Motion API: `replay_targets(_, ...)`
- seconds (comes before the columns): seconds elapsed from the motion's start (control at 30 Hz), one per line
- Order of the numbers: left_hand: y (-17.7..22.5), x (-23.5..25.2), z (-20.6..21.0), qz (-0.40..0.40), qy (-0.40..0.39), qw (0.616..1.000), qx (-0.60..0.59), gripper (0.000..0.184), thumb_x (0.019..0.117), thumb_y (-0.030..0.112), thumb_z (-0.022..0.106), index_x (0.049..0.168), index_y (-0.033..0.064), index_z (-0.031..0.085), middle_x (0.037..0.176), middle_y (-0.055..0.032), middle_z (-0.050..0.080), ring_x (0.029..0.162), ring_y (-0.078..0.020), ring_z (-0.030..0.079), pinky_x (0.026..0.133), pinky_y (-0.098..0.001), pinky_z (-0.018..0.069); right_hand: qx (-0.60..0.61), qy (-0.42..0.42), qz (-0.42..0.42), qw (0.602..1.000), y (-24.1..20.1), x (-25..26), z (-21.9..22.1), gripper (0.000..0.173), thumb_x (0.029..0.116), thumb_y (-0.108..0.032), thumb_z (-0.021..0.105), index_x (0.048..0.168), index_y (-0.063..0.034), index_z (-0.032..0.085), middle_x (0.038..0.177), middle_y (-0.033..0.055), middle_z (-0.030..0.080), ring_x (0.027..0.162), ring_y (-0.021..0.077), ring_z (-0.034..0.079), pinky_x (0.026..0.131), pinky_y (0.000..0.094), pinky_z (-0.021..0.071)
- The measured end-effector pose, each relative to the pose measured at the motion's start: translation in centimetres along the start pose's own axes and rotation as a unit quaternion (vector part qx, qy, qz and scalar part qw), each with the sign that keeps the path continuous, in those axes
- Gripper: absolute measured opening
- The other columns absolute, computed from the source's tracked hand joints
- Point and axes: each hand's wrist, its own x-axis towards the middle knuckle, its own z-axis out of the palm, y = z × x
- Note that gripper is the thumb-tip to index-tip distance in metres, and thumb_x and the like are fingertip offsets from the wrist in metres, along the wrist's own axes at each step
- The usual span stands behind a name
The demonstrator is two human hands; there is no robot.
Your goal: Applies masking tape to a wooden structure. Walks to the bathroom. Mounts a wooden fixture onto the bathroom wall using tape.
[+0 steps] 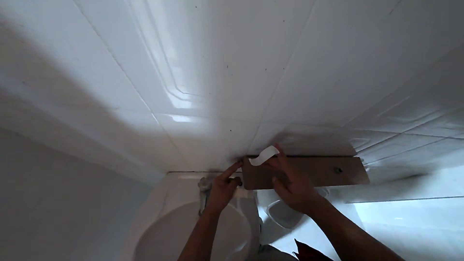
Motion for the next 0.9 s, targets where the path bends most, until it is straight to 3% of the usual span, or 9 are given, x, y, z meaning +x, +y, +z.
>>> replay_targets(0.13, -0.6, 1.1, -0.2, 0.017, -0.011, 1.0, 0.02, 0.046, 0.0967, 0.009, 0.067, 0.139, 0.0273, 0.062, 0.138, 0.0069, 0.064, 0.1, -0.012, 0.071, 0.082, -0.0349, 0.0624, -0.018, -0.016, 0.019, 1.0, 0.4, -0.1, 0.5, 0.076, 0.0978, -0.013, 0.056, 0.165, -0.0175, 0.021, 0.143, -0.0025, 0.061, 0.127, 0.0077, 0.061, 0.106, 0.0353, 0.055)
replay_targets(0.2, -0.7, 1.3, -0.1, 0.024, -0.004, 0.999, 0.033, 0.038, 0.1008, 0.017, 0.064, 0.138, 0.0239, 0.064, 0.14, 0.0051, 0.063, 0.103, -0.0123, 0.071, 0.085, -0.036, 0.0607, -0.021, -0.014, 0.023, 0.999, 0.5, -0.1, 0.8, 0.077, 0.0973, -0.013, 0.056, 0.165, -0.0167, 0.02, 0.142, -0.0019, 0.062, 0.127, 0.0078, 0.061, 0.106, 0.0352, 0.0545)
replay_targets(0.3, -0.5, 1.4, -0.3, 0.055, -0.014, 0.995, 0.078, 0.035, 0.106, 0.026, 0.052, 0.135, 0.0148, 0.067, 0.144, -0.0027, 0.059, 0.12, -0.0171, 0.062, 0.096, -0.0426, 0.0548, -0.003, -0.031, 0.046, 0.998, 0.1, -0.1, 1.1, 0.078, 0.097, -0.011, 0.058, 0.165, -0.0158, 0.021, 0.144, 0.0014, 0.06, 0.129, 0.01, 0.06, 0.108, 0.0362, 0.0526)
replay_targets(0.37, 0.2, 1.4, -0.5, 0.045, -0.031, 0.995, 0.086, 0.033, 0.1046, 0.024, 0.056, 0.134, 0.0158, 0.067, 0.142, -0.0032, 0.059, 0.114, -0.0173, 0.064, 0.091, -0.0418, 0.0564, -0.005, -0.035, 0.054, 0.998, -0.2, -0.1, 1.4, 0.078, 0.0959, -0.01, 0.059, 0.165, -0.0161, 0.023, 0.146, 0.0013, 0.059, 0.13, 0.0104, 0.059, 0.108, 0.037, 0.0524)
replay_targets(0.5, 0.8, 1.2, -0.9, -0.002, -0.057, 0.997, 0.043, 0.031, 0.1013, 0.015, 0.063, 0.132, 0.0196, 0.066, 0.128, 0.0008, 0.068, 0.079, -0.0123, 0.068, 0.068, -0.032, 0.0583, -0.022, -0.026, 0.042, 0.999, -0.1, -0.2, 2.0, 0.08, 0.0958, -0.012, 0.058, 0.165, -0.0144, 0.019, 0.146, 0.0021, 0.06, 0.131, 0.0104, 0.058, 0.109, 0.0364, 0.0516)
replay_targets(0.63, 0.8, 1.3, -1.1, 0.001, -0.085, 0.996, 0.026, 0.029, 0.1043, 0.016, 0.058, 0.133, 0.0179, 0.065, 0.128, 0.0006, 0.067, 0.09, -0.0136, 0.069, 0.073, -0.0326, 0.0587, -0.054, -0.036, 0.068, 0.996, -0.3, 0.1, 2.2, 0.079, 0.0965, -0.014, 0.06, 0.165, -0.0171, 0.021, 0.144, 0.0033, 0.06, 0.128, 0.0132, 0.061, 0.105, 0.0391, 0.0537)
replay_targets(0.8, -0.5, 1.4, -0.3, -0.001, -0.062, 0.996, -0.057, 0.034, 0.1037, 0.015, 0.059, 0.138, 0.019, 0.062, 0.125, -0.0019, 0.07, 0.09, -0.0182, 0.071, 0.074, -0.0354, 0.0611, -0.107, -0.071, 0.107, 0.986, -0.8, 1.3, 2.7, 0.079, 0.0943, -0.016, 0.063, 0.164, -0.0213, 0.027, 0.154, 0.0032, 0.051, 0.127, 0.0219, 0.06, 0.1, 0.0455, 0.0547)
replay_targets(0.87, -0.8, 1.4, 0.0, -0.009, -0.054, 0.995, -0.086, 0.043, 0.1032, 0.015, 0.06, 0.145, 0.0221, 0.052, 0.126, -0.0032, 0.07, 0.09, -0.0215, 0.073, 0.073, -0.0376, 0.0625, -0.124, -0.078, 0.108, 0.983, -1.4, 1.8, 3.0, 0.081, 0.0946, -0.017, 0.065, 0.165, -0.0207, 0.024, 0.153, 0.0007, 0.053, 0.136, 0.0202, 0.054, 0.113, 0.0485, 0.0452)
replay_targets(0.9, -0.9, 1.3, 0.1, -0.009, -0.051, 0.993, -0.102, 0.046, 0.1029, 0.014, 0.06, 0.147, 0.0234, 0.049, 0.127, -0.0038, 0.07, 0.09, -0.0222, 0.073, 0.072, -0.0378, 0.0625, -0.12, -0.078, 0.097, 0.985, -1.6, 2.0, 3.1, 0.082, 0.0947, -0.016, 0.065, 0.165, -0.0182, 0.023, 0.152, 0.0007, 0.054, 0.139, 0.018, 0.051, 0.122, 0.0504, 0.0347)
